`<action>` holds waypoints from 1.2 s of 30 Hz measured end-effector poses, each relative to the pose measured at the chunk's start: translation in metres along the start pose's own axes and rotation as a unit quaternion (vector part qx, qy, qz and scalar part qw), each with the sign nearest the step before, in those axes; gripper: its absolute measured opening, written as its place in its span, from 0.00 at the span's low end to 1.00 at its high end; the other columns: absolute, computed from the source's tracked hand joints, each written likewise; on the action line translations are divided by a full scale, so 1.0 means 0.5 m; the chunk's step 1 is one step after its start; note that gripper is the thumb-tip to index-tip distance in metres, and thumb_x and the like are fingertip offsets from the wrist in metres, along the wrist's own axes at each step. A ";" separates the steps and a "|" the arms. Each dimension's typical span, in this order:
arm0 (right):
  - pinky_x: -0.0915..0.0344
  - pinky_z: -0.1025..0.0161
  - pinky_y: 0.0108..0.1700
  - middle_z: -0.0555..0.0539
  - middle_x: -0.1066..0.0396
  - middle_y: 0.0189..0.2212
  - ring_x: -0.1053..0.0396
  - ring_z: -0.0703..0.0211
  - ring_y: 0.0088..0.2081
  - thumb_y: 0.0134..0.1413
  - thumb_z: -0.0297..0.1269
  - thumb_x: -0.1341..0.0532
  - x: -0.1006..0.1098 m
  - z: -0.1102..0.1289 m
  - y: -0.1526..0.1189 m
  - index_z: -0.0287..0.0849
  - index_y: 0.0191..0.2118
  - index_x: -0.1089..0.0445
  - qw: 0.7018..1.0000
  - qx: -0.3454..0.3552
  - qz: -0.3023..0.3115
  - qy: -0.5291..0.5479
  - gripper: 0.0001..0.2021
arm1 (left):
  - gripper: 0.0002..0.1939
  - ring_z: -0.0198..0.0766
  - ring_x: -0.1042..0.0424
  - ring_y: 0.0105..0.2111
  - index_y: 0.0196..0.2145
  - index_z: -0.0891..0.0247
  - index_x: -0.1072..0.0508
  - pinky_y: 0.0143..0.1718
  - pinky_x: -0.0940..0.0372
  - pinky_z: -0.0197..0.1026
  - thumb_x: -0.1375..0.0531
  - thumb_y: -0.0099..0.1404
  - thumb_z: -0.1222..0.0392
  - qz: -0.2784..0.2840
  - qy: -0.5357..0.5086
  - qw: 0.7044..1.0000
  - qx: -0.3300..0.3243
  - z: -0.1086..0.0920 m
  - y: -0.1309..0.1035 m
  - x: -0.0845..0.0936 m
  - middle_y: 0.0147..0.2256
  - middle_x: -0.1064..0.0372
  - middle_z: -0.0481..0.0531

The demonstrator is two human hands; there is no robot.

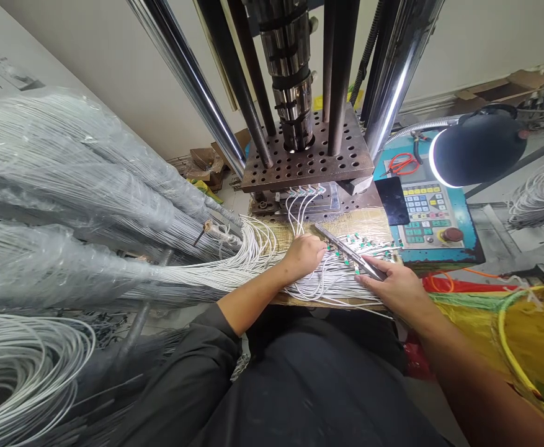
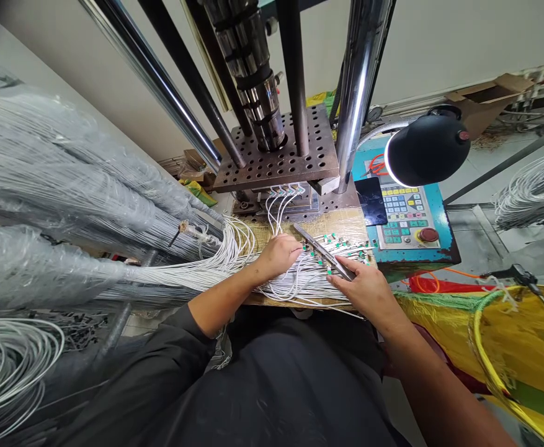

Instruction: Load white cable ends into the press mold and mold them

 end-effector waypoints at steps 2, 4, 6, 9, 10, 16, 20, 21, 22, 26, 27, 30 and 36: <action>0.27 0.54 0.54 0.44 0.22 0.51 0.25 0.42 0.54 0.50 0.51 0.33 0.000 0.000 0.000 0.44 0.58 0.25 1.000 0.005 -0.005 0.002 0.31 | 0.13 0.43 0.30 0.39 0.33 0.61 0.20 0.44 0.38 0.44 0.43 0.72 0.59 0.009 -0.003 1.000 0.004 0.001 0.002 0.003 0.33 0.26 0.52; 0.27 0.54 0.53 0.44 0.22 0.50 0.25 0.43 0.53 0.50 0.51 0.32 -0.001 0.000 0.001 0.44 0.58 0.25 1.000 0.010 -0.009 0.004 0.30 | 0.13 0.42 0.30 0.39 0.33 0.61 0.20 0.43 0.38 0.44 0.43 0.72 0.59 0.013 -0.010 1.000 0.011 0.003 0.004 0.005 0.33 0.26 0.52; 0.26 0.54 0.53 0.44 0.21 0.50 0.24 0.43 0.53 0.49 0.51 0.33 -0.001 0.000 0.001 0.44 0.58 0.25 1.000 0.014 -0.013 0.006 0.30 | 0.13 0.42 0.29 0.39 0.33 0.61 0.20 0.43 0.38 0.44 0.43 0.72 0.60 0.014 -0.016 1.000 0.016 0.004 0.005 0.007 0.33 0.26 0.52; 0.27 0.54 0.53 0.44 0.21 0.49 0.24 0.43 0.52 0.49 0.50 0.33 0.000 0.002 0.001 0.44 0.57 0.24 1.000 0.015 -0.014 0.005 0.30 | 0.13 0.42 0.29 0.39 0.34 0.61 0.20 0.44 0.38 0.44 0.43 0.72 0.60 0.011 -0.021 1.000 0.018 0.006 0.004 0.008 0.33 0.25 0.52; 0.27 0.55 0.53 0.44 0.21 0.49 0.24 0.43 0.52 0.49 0.50 0.33 0.000 0.002 0.000 0.43 0.57 0.24 1.000 0.013 -0.013 0.005 0.30 | 0.13 0.42 0.29 0.39 0.34 0.61 0.19 0.44 0.38 0.44 0.43 0.71 0.60 0.010 -0.024 0.999 0.019 0.007 0.004 0.007 0.34 0.25 0.52; 0.27 0.53 0.54 0.43 0.21 0.50 0.24 0.43 0.52 0.49 0.51 0.33 0.000 0.001 0.000 0.42 0.58 0.25 1.000 0.013 -0.011 0.005 0.31 | 0.12 0.42 0.29 0.39 0.35 0.60 0.19 0.44 0.37 0.43 0.42 0.71 0.60 0.009 -0.041 0.999 0.019 0.012 0.006 0.008 0.34 0.25 0.52; 0.27 0.51 0.54 0.44 0.21 0.49 0.24 0.42 0.51 0.49 0.50 0.33 -0.001 0.002 0.000 0.43 0.57 0.24 1.000 0.024 -0.014 0.009 0.30 | 0.11 0.43 0.28 0.41 0.36 0.59 0.18 0.45 0.38 0.44 0.42 0.71 0.59 0.001 -0.037 0.999 0.017 0.014 0.006 0.013 0.35 0.24 0.53; 0.27 0.51 0.54 0.44 0.21 0.49 0.23 0.42 0.51 0.49 0.50 0.33 -0.001 0.002 0.000 0.43 0.57 0.24 1.000 0.023 -0.013 0.009 0.30 | 0.11 0.43 0.28 0.42 0.36 0.59 0.18 0.46 0.38 0.45 0.42 0.71 0.59 0.001 -0.034 0.999 0.018 0.015 0.006 0.013 0.35 0.24 0.53; 0.27 0.51 0.54 0.43 0.21 0.49 0.23 0.43 0.51 0.49 0.50 0.33 -0.001 0.002 0.000 0.43 0.57 0.24 1.000 0.021 -0.012 0.010 0.30 | 0.11 0.43 0.28 0.42 0.36 0.59 0.18 0.46 0.38 0.45 0.42 0.71 0.60 0.001 -0.032 0.999 0.020 0.016 0.007 0.013 0.35 0.24 0.53; 0.28 0.52 0.55 0.43 0.22 0.50 0.24 0.43 0.51 0.49 0.51 0.33 -0.002 0.002 0.000 0.42 0.58 0.25 1.000 0.014 -0.011 0.005 0.31 | 0.12 0.42 0.28 0.41 0.38 0.58 0.17 0.47 0.36 0.44 0.42 0.71 0.60 0.002 -0.048 0.998 0.031 0.021 0.010 0.001 0.35 0.24 0.52; 0.29 0.52 0.55 0.43 0.22 0.51 0.24 0.43 0.52 0.49 0.52 0.33 -0.002 0.002 0.001 0.41 0.58 0.25 1.000 0.016 -0.010 0.002 0.31 | 0.12 0.42 0.28 0.41 0.38 0.58 0.17 0.46 0.36 0.44 0.42 0.71 0.60 0.000 -0.054 0.998 0.036 0.023 0.012 -0.001 0.36 0.24 0.52; 0.29 0.53 0.54 0.43 0.21 0.50 0.24 0.44 0.52 0.50 0.53 0.34 -0.004 0.000 0.002 0.42 0.60 0.27 1.000 0.020 -0.002 -0.012 0.33 | 0.11 0.42 0.27 0.41 0.37 0.59 0.17 0.47 0.35 0.44 0.41 0.70 0.60 -0.015 -0.075 0.996 0.045 0.025 0.014 -0.002 0.36 0.24 0.52; 0.31 0.57 0.42 0.42 0.22 0.46 0.24 0.48 0.43 0.61 0.53 0.41 0.007 0.030 -0.032 0.45 0.56 0.26 0.966 0.131 -0.093 -0.203 0.25 | 0.09 0.43 0.29 0.46 0.39 0.62 0.19 0.52 0.35 0.47 0.37 0.68 0.55 -0.155 -0.180 0.966 0.102 0.071 0.007 0.051 0.42 0.26 0.55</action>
Point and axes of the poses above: each hand's wrist, its own y-axis towards the middle knuckle, its own x-axis out of the back of the hand, z = x × y, the point moved 6 cm from there along y, towards the middle knuckle
